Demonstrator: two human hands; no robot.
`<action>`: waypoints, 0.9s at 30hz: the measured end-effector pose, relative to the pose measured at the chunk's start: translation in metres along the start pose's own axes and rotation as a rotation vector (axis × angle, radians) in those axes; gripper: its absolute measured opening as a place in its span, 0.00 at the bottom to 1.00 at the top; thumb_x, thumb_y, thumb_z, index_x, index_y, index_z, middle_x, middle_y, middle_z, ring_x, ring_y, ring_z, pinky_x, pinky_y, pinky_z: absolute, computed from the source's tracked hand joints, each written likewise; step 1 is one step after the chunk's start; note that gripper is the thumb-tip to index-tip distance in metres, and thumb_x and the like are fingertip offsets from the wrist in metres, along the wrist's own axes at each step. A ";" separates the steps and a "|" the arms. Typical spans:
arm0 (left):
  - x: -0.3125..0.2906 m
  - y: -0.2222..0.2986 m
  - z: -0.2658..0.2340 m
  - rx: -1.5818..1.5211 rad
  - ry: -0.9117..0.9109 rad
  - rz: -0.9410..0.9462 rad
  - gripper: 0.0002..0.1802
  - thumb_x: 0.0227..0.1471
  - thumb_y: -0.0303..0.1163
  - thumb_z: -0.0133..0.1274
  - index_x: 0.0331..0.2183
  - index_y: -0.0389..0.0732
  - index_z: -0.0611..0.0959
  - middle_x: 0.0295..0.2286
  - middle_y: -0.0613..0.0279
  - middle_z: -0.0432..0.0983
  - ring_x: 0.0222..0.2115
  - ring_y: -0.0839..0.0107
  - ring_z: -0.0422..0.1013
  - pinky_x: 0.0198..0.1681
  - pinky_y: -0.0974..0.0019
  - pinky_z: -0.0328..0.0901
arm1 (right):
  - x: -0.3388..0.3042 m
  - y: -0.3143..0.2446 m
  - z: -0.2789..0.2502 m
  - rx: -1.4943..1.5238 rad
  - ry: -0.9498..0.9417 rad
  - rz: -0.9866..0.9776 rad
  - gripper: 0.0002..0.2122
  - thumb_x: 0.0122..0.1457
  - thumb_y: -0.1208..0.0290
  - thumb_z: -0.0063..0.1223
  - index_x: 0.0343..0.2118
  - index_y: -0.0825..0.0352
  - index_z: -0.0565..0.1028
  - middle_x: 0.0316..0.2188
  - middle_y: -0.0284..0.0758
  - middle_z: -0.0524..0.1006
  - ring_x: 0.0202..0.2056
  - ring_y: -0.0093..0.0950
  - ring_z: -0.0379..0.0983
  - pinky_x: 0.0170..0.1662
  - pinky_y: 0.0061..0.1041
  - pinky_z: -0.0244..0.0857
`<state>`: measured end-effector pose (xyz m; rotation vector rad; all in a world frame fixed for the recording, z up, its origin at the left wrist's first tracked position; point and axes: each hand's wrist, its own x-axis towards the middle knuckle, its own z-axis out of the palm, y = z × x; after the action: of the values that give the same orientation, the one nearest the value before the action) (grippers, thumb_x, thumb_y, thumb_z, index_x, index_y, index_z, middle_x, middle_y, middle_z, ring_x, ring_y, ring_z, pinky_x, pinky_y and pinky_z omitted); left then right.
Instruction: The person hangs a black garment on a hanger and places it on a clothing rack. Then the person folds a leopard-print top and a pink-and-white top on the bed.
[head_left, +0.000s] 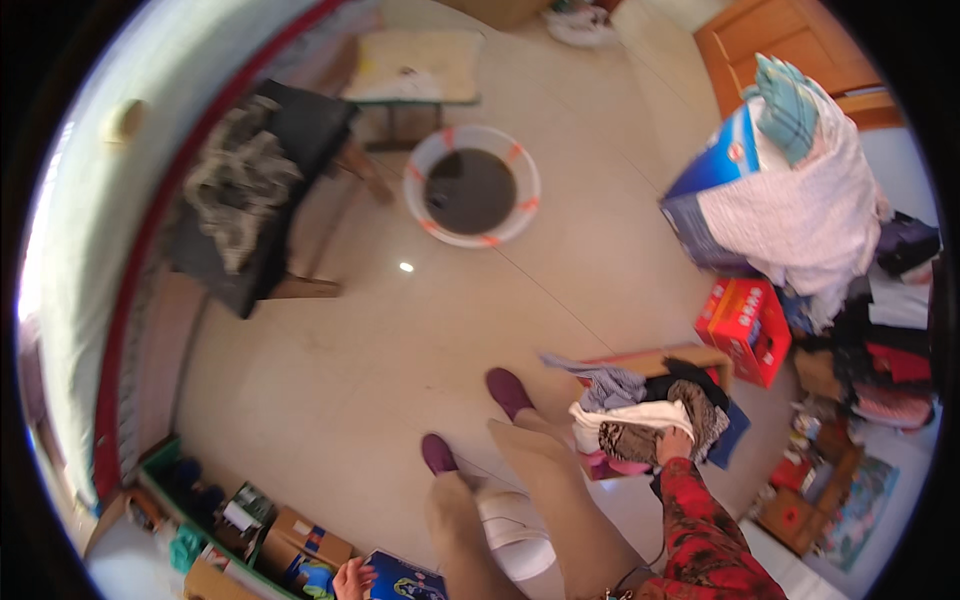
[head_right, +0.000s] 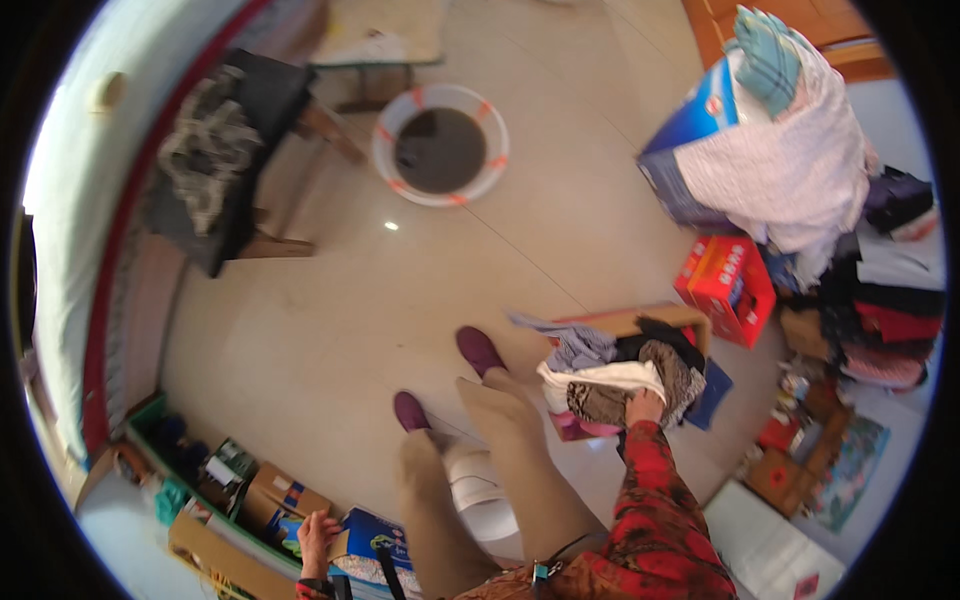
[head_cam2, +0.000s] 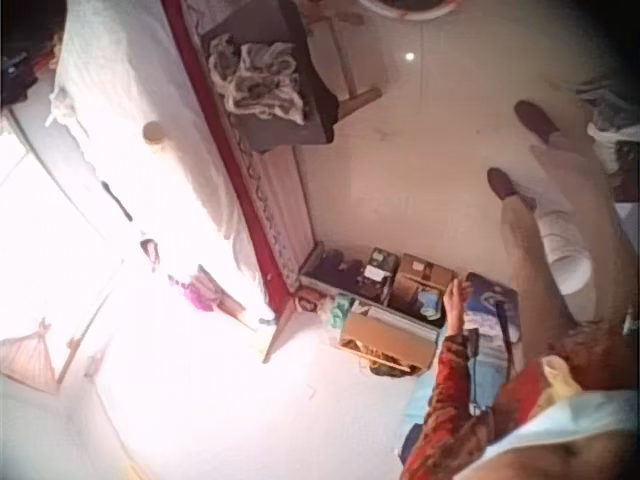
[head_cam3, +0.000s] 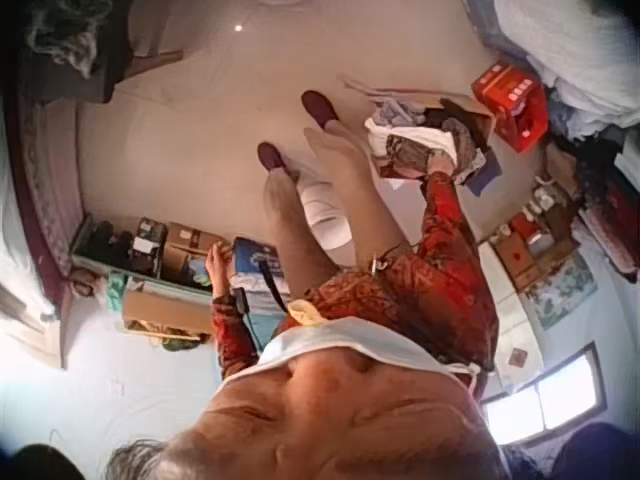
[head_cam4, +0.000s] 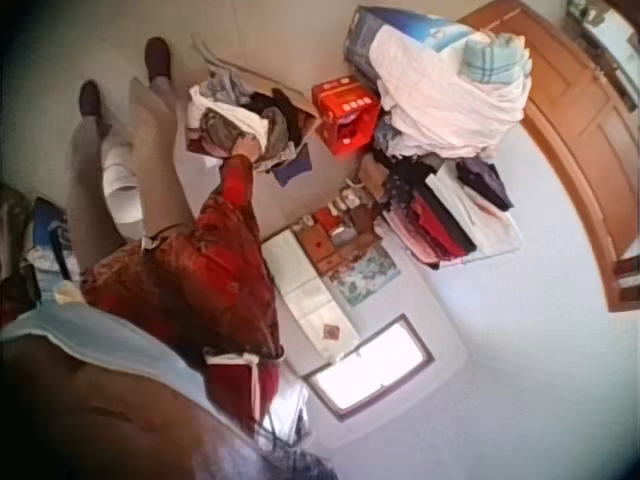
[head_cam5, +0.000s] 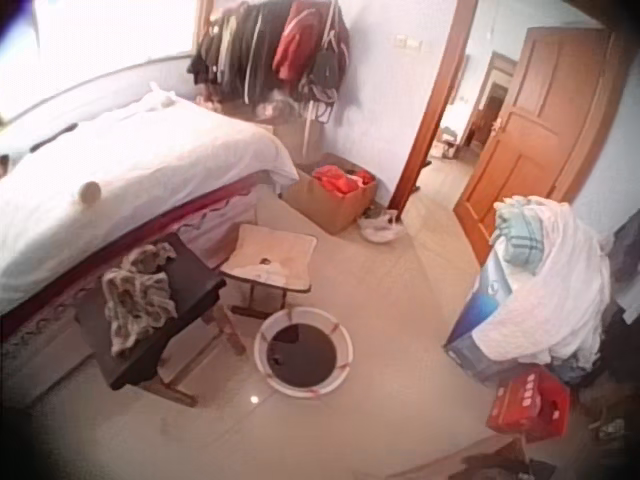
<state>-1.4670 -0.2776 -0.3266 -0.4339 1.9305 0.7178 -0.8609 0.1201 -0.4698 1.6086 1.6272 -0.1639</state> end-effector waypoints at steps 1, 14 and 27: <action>0.024 -0.012 -0.008 0.061 -0.041 -0.023 0.22 0.60 0.48 0.44 0.40 0.36 0.77 0.25 0.61 0.77 0.22 0.72 0.74 0.25 0.72 0.68 | -0.002 -0.005 -0.004 0.006 0.062 0.032 0.25 0.55 0.54 0.53 0.50 0.66 0.68 0.49 0.42 0.69 0.53 0.43 0.64 0.54 0.45 0.58; 0.108 -0.006 -0.004 0.406 -0.369 -0.110 0.21 0.60 0.46 0.45 0.43 0.38 0.77 0.29 0.58 0.77 0.28 0.70 0.75 0.29 0.71 0.68 | -0.088 -0.039 0.087 0.441 0.023 0.291 0.35 0.52 0.46 0.53 0.59 0.60 0.58 0.58 0.46 0.59 0.55 0.48 0.59 0.54 0.48 0.56; 0.081 0.052 0.134 0.647 -0.424 -0.179 0.23 0.57 0.41 0.50 0.51 0.38 0.72 0.42 0.54 0.75 0.40 0.62 0.73 0.44 0.62 0.69 | -0.047 -0.077 0.114 0.983 -0.093 0.324 0.38 0.50 0.45 0.54 0.59 0.65 0.58 0.56 0.54 0.59 0.53 0.53 0.61 0.53 0.43 0.61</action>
<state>-1.4419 -0.1510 -0.4289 -0.0384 1.5794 0.0357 -0.8852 0.0009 -0.5497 2.5047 1.2255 -0.9630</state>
